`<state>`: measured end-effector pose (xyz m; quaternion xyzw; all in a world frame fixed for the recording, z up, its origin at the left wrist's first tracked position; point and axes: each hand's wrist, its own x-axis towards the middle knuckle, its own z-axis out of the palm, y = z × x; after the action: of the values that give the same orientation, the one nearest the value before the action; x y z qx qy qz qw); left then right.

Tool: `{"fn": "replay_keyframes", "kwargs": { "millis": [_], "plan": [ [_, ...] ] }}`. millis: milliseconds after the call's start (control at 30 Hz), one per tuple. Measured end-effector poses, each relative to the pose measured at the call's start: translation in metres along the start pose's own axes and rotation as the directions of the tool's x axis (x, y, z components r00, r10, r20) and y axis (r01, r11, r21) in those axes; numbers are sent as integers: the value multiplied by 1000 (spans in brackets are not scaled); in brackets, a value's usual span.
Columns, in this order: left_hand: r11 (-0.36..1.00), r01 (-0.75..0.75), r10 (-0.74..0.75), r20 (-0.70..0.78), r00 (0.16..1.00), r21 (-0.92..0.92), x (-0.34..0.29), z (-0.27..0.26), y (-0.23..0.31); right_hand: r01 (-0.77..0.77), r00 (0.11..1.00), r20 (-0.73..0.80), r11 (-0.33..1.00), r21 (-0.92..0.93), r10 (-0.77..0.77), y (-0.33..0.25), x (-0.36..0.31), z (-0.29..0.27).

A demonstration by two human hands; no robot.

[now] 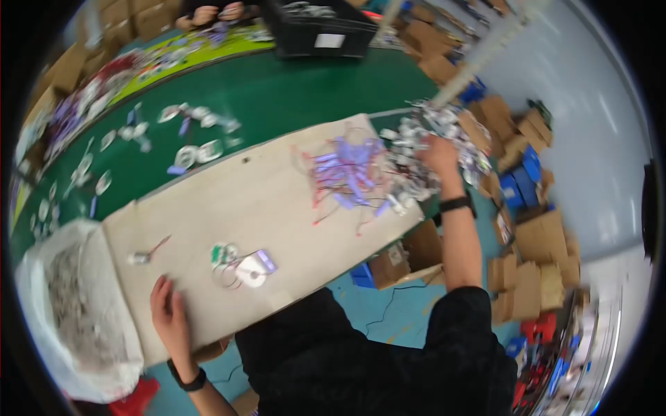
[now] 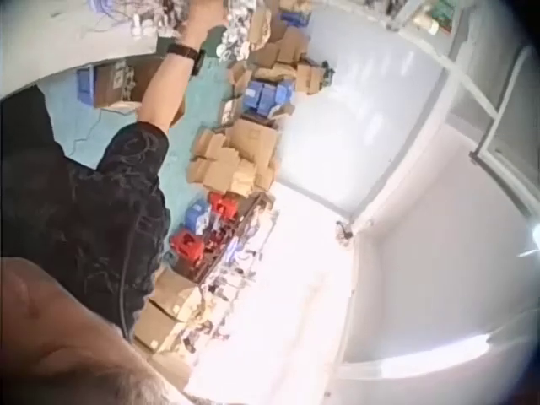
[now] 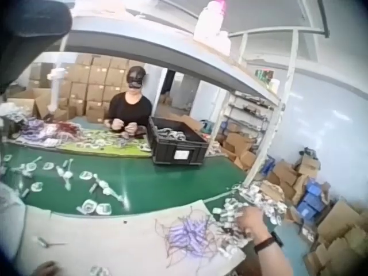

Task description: The person assembles components by hand, joining a motor with a plastic tube assembly before connecting a circuit board to a battery. These steps are repeated, and the completed units are placed onto the green conveyor belt.

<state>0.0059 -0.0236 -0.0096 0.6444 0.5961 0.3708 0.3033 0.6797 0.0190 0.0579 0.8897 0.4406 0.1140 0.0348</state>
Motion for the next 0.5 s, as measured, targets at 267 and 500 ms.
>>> {"fn": "replay_keyframes", "kwargs": {
  "millis": [267,500],
  "plan": [
    [955,185,-171,78,982,-232,9,-39,28,320,928,-296,893,317,-227,143,27,4],
    [895,221,-10,-479,878,388,48,-176,-26,175,984,-171,-111,978,49,-13,4,-94]
  ]
}}
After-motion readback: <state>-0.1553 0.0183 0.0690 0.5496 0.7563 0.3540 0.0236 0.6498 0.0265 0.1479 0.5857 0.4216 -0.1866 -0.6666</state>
